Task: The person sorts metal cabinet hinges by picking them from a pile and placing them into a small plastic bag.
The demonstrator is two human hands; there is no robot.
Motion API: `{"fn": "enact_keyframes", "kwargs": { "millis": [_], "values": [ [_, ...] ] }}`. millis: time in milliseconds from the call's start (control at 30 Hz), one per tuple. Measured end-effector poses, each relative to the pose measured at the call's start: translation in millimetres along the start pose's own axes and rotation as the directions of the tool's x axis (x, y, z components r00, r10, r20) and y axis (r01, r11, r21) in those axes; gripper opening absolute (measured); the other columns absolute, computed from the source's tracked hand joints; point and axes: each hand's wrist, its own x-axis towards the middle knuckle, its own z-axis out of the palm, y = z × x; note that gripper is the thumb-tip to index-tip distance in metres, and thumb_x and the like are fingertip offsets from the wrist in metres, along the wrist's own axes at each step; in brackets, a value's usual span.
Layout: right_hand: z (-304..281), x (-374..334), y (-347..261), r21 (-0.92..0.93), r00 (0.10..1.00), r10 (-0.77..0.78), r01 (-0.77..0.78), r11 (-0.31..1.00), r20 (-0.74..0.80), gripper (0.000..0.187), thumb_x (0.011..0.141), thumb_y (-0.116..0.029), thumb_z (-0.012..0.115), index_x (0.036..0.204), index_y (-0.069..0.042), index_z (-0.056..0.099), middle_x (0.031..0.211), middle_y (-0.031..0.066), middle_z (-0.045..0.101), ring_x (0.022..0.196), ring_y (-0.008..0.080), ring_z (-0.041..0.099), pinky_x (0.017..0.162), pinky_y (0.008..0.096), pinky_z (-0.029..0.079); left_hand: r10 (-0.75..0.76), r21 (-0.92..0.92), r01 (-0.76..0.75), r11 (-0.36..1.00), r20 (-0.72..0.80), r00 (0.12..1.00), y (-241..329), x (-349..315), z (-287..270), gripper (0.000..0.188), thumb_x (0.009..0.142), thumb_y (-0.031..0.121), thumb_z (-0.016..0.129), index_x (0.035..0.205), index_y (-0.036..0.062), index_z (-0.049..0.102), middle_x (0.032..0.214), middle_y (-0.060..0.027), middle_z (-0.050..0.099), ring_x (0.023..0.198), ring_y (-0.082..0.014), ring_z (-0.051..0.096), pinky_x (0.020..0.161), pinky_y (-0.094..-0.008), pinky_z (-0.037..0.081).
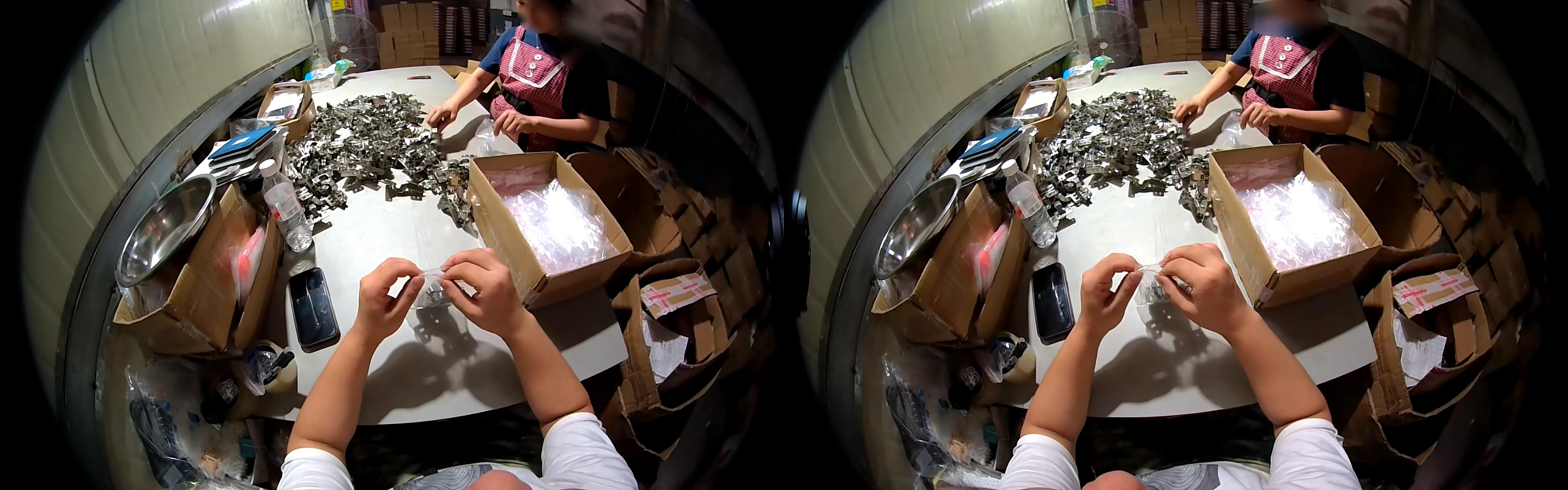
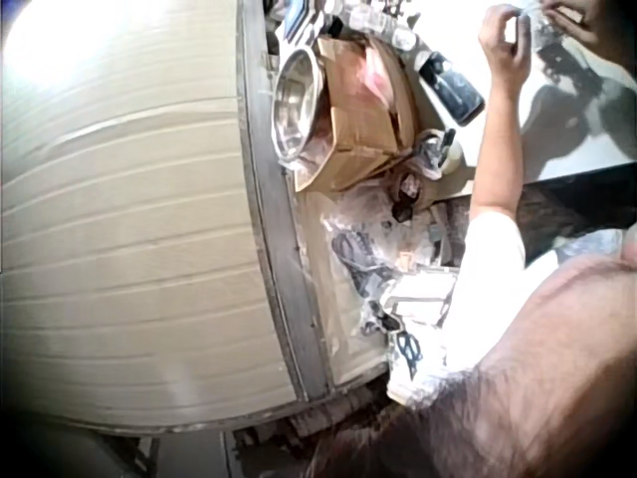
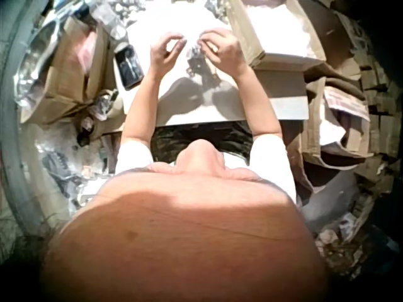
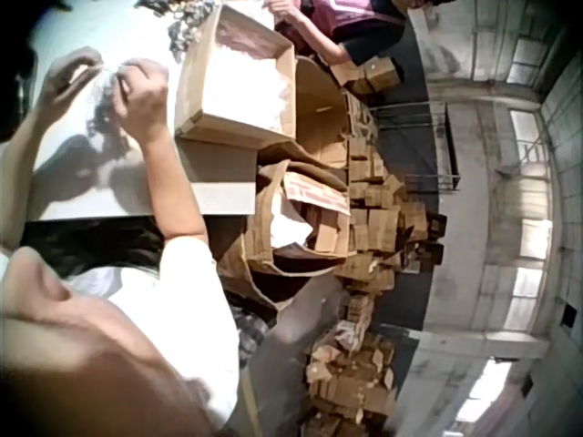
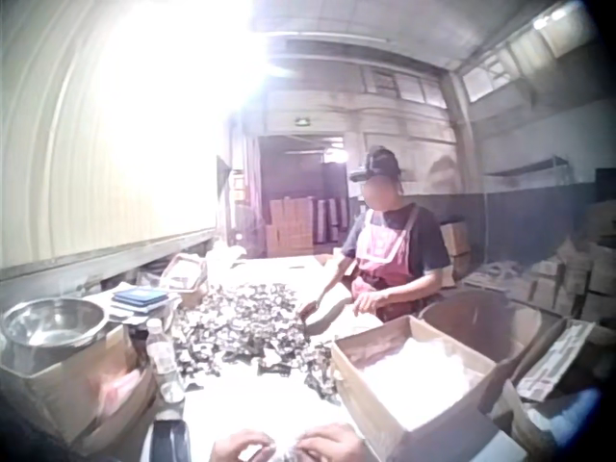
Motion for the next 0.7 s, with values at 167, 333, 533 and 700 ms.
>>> {"fn": "enact_keyframes", "kwargs": {
  "millis": [167,333,533,700],
  "values": [
    [-9.9,1.4,-5.2,-0.021,0.999,-0.008,0.009,1.000,0.053,0.015,0.074,-0.006,0.074,0.085,-0.008,0.064,0.086,0.0042,0.065,0.085,0.0208,0.062,0.075,0.0340,0.044,0.245,0.140,-0.247,0.959,0.028,0.969,12.2,4.4,-3.7,0.010,0.077,-0.007,0.066,0.083,-0.0011,0.061,0.079,-0.0106,0.063,0.071,-0.0227,0.061,0.066,-0.0307,0.049],
    [-20.2,7.1,-22.7,0.008,0.979,-0.155,0.155,0.988,0.130,0.019,0.073,-0.009,0.074,0.087,-0.012,0.061,0.087,0.0001,0.062,0.083,0.0172,0.060,0.079,0.0372,0.036,0.343,0.136,-0.352,0.926,0.083,0.936,27.1,7.6,-3.3,0.011,0.070,-0.003,0.070,0.074,0.0006,0.060,0.071,-0.0087,0.061,0.069,-0.0241,0.060,0.063,-0.0328,0.049],
    [-23.1,5.3,-24.6,0.063,0.977,-0.154,0.146,0.987,0.145,0.018,0.074,-0.006,0.073,0.084,-0.010,0.059,0.087,0.0001,0.061,0.081,0.0188,0.058,0.081,0.0364,0.036,0.318,0.063,-0.327,0.943,0.123,0.940,35.7,8.0,-3.2,0.011,0.069,-0.004,0.069,0.074,0.0000,0.060,0.071,-0.0084,0.060,0.069,-0.0238,0.060,0.062,-0.0317,0.049],
    [-24.4,3.0,-22.1,0.171,0.974,-0.107,0.073,0.983,0.201,0.017,0.076,-0.005,0.072,0.085,-0.010,0.059,0.092,0.0026,0.061,0.084,0.0197,0.057,0.083,0.0363,0.037,0.302,0.012,-0.306,0.952,0.142,0.943,37.8,7.2,-3.1,0.012,0.068,-0.006,0.068,0.075,-0.0001,0.060,0.072,-0.0085,0.060,0.070,-0.0238,0.060,0.062,-0.0318,0.049]
  ]
}}
